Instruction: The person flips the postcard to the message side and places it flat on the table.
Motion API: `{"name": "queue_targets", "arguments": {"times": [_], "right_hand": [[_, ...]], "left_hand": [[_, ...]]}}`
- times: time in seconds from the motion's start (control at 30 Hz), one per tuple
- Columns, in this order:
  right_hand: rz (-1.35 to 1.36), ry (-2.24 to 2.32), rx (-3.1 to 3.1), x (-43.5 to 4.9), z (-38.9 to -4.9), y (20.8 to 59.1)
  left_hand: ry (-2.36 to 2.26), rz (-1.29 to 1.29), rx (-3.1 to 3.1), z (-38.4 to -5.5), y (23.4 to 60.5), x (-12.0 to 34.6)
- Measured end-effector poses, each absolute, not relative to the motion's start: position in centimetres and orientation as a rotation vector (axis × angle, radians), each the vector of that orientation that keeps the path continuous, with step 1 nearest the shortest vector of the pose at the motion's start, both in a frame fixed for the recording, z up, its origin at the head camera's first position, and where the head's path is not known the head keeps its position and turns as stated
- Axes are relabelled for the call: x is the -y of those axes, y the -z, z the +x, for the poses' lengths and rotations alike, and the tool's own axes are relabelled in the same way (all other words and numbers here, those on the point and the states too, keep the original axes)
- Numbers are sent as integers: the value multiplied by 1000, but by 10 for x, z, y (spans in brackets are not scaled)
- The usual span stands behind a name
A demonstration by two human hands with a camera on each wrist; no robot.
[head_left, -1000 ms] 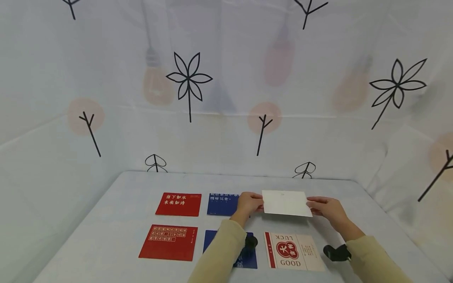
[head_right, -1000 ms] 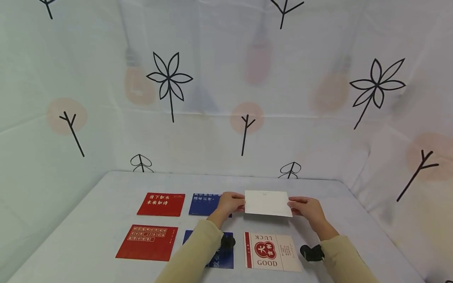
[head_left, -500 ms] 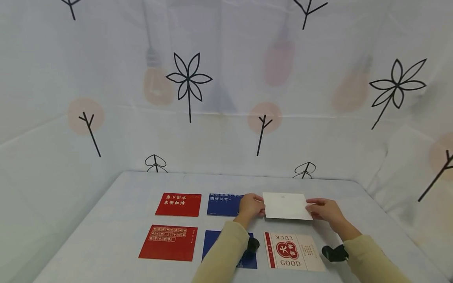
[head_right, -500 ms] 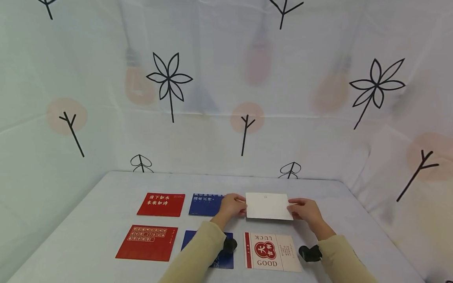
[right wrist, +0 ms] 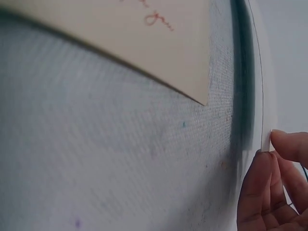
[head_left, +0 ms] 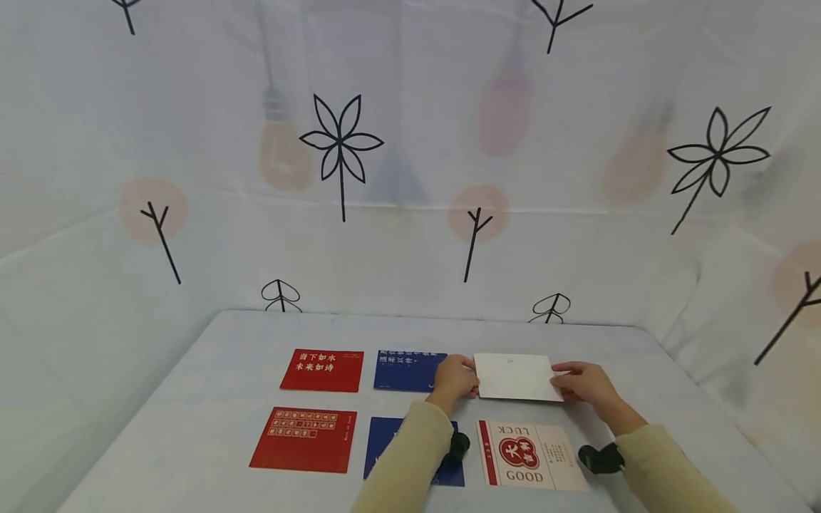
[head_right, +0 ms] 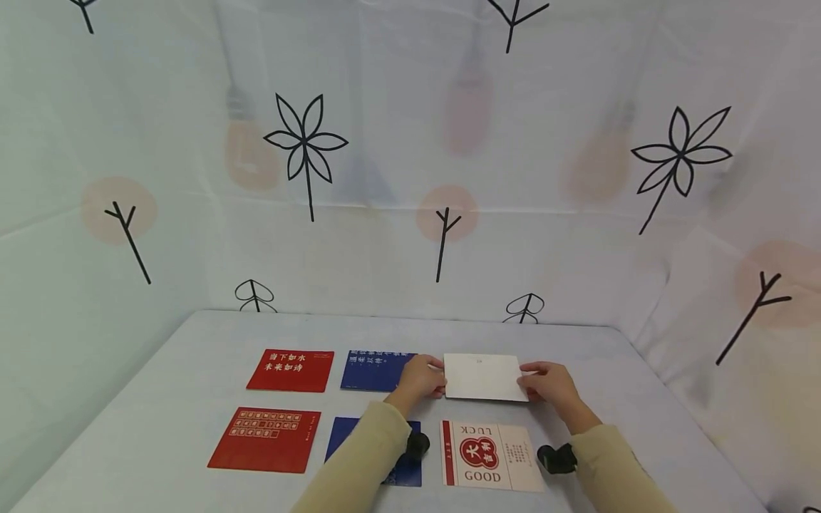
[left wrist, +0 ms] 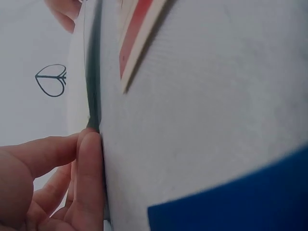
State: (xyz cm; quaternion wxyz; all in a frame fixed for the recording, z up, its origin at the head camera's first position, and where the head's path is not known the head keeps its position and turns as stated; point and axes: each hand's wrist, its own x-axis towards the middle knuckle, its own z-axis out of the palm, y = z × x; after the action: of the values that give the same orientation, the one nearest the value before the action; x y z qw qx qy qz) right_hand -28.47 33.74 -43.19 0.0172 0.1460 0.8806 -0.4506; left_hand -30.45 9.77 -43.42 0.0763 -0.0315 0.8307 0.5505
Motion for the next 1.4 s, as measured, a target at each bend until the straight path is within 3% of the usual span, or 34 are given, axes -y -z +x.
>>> {"name": "queue_targets", "arguments": {"times": [1.4], "right_hand": [[399,1272,-2800,-336,-286,441]], "left_hand": [[-1673,-63,-2464,-305,435,-95]]}}
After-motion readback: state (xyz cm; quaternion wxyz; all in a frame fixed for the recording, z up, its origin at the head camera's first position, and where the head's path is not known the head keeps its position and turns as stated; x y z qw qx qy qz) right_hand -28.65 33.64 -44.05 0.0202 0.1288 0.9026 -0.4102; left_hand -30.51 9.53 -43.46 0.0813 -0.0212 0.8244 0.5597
